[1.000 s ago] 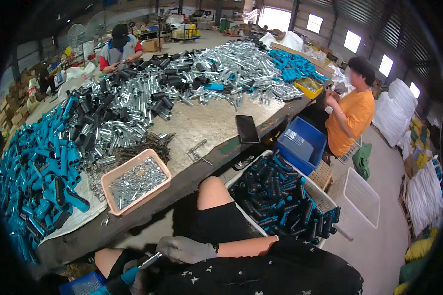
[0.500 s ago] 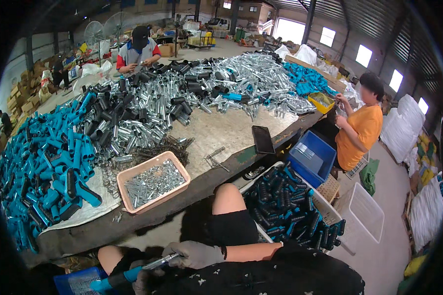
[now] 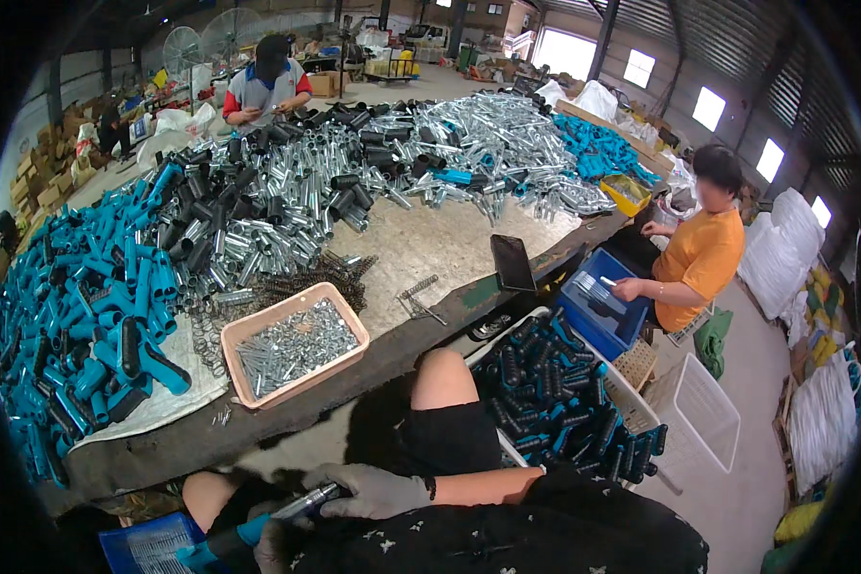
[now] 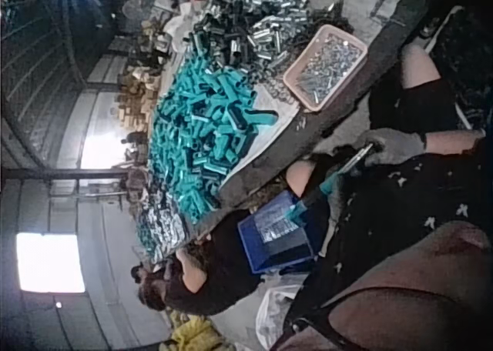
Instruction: The person assembles tools by fitting metal barrels, springs, and plastic housings together and inserting pins into the assemblies by hand.
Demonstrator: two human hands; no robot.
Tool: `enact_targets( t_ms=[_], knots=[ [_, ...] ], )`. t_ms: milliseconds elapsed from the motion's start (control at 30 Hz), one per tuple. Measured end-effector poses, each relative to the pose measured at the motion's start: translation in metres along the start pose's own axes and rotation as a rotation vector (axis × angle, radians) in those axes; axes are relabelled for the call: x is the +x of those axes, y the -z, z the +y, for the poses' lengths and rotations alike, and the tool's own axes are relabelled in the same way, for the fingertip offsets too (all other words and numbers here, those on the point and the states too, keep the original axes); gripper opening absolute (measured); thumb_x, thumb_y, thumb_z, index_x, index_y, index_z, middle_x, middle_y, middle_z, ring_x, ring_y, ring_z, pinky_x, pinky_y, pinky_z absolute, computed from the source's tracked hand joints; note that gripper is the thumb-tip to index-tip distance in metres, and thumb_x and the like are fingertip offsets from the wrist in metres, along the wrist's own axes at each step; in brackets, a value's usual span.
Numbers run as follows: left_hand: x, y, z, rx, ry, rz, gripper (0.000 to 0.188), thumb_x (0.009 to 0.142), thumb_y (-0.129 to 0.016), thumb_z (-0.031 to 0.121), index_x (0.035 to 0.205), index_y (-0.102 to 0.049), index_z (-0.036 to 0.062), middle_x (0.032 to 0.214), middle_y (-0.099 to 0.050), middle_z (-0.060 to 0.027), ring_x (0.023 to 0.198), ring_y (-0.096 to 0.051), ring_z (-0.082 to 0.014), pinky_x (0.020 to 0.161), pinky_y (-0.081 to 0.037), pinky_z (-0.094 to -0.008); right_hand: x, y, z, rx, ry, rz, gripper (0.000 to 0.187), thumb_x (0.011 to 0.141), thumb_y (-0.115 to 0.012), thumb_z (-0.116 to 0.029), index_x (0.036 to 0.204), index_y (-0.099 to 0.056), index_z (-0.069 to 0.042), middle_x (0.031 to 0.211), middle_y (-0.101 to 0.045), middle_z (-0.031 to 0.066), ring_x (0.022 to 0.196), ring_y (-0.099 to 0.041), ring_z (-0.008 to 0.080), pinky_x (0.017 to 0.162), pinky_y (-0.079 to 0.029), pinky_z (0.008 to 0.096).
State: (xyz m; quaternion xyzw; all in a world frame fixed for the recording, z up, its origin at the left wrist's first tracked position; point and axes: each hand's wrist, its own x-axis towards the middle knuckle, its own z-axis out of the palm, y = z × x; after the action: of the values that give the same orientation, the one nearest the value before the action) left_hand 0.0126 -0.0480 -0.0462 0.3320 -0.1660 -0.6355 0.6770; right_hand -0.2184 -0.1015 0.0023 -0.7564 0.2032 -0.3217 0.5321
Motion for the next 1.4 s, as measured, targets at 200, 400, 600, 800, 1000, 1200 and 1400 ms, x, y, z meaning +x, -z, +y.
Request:
enact_targets(
  t_ms=[200, 400, 600, 800, 1000, 1200, 1400],
  knots=[
    [0.015, 0.139, -0.035, -0.461, 0.235, 0.126, 0.036, 0.094, -0.063, 0.027, 0.119, -0.05, 0.0044, 0.113, -0.06, -0.0161, 0.103, -0.06, -0.0257, 0.091, -0.053, -0.0363, 0.002, 0.0, 0.009, -0.013, -0.102, -0.117, 0.029, 0.097, -0.059, -0.03, 0.103, -0.063, -0.002, 0.1, -0.064, 0.0164, 0.093, -0.063, 0.0328, 0.08, -0.049, 0.0425],
    [-0.079, -0.041, -0.013, 0.054, -0.034, 0.12, 0.041, 0.09, -0.068, 0.02, 0.122, -0.05, 0.0013, 0.11, -0.064, -0.0189, 0.094, -0.065, -0.0264, 0.084, -0.057, -0.0391, -0.001, 0.01, 0.006, -0.079, -0.246, -0.19, 0.026, 0.094, -0.064, -0.024, 0.109, -0.063, -0.002, 0.099, -0.065, 0.0138, 0.092, -0.063, 0.0312, 0.081, -0.05, 0.0385],
    [-0.074, -0.025, -0.012, 0.194, -0.014, 0.051, 0.04, 0.09, -0.069, 0.021, 0.12, -0.049, 0.0027, 0.107, -0.068, -0.021, 0.088, -0.07, -0.03, 0.083, -0.058, -0.0411, 0.001, 0.019, 0.011, -0.263, -0.318, -0.281, 0.02, 0.096, -0.061, -0.018, 0.107, -0.064, -0.002, 0.097, -0.062, 0.0149, 0.092, -0.06, 0.0314, 0.082, -0.049, 0.0382],
    [-0.078, -0.022, -0.01, 0.06, -0.01, 0.0, 0.042, 0.09, -0.069, 0.023, 0.119, -0.049, 0.0009, 0.112, -0.067, -0.0214, 0.097, -0.07, -0.0312, 0.09, -0.057, -0.0418, -0.003, 0.017, 0.009, -0.249, -0.145, -0.159, 0.02, 0.093, -0.064, -0.015, 0.109, -0.064, -0.003, 0.104, -0.062, 0.016, 0.095, -0.06, 0.0321, 0.088, -0.048, 0.0343],
    [-0.079, -0.02, -0.005, 0.266, -0.019, 0.029, 0.043, 0.091, -0.068, 0.026, 0.12, -0.051, -0.0011, 0.108, -0.068, -0.021, 0.097, -0.07, -0.0281, 0.091, -0.056, -0.0412, -0.008, 0.013, 0.02, -0.178, -0.038, -0.077, 0.023, 0.095, -0.057, -0.022, 0.107, -0.067, -0.005, 0.094, -0.067, 0.016, 0.09, -0.062, 0.0345, 0.092, -0.048, 0.041],
    [-0.071, -0.016, -0.009, 0.252, 0.023, 0.003, 0.041, 0.093, -0.066, 0.024, 0.122, -0.053, -0.0008, 0.111, -0.067, -0.0185, 0.099, -0.069, -0.0274, 0.091, -0.056, -0.0405, -0.003, 0.003, -0.006, -0.231, -0.065, 0.039, 0.027, 0.095, -0.06, -0.026, 0.095, -0.067, 0.0, 0.082, -0.064, 0.0187, 0.09, -0.064, 0.036, 0.092, -0.048, 0.0422],
    [-0.077, -0.03, -0.001, 0.179, 0.052, -0.029, 0.043, 0.093, -0.066, 0.022, 0.128, -0.052, -0.0001, 0.111, -0.067, -0.0154, 0.102, -0.067, -0.0245, 0.09, -0.056, -0.0384, 0.012, 0.004, -0.003, -0.221, -0.032, -0.077, 0.027, 0.09, -0.066, -0.029, 0.085, -0.065, -0.003, 0.068, -0.058, 0.0126, 0.07, -0.06, 0.0321, 0.098, -0.046, 0.0432]
  ],
)
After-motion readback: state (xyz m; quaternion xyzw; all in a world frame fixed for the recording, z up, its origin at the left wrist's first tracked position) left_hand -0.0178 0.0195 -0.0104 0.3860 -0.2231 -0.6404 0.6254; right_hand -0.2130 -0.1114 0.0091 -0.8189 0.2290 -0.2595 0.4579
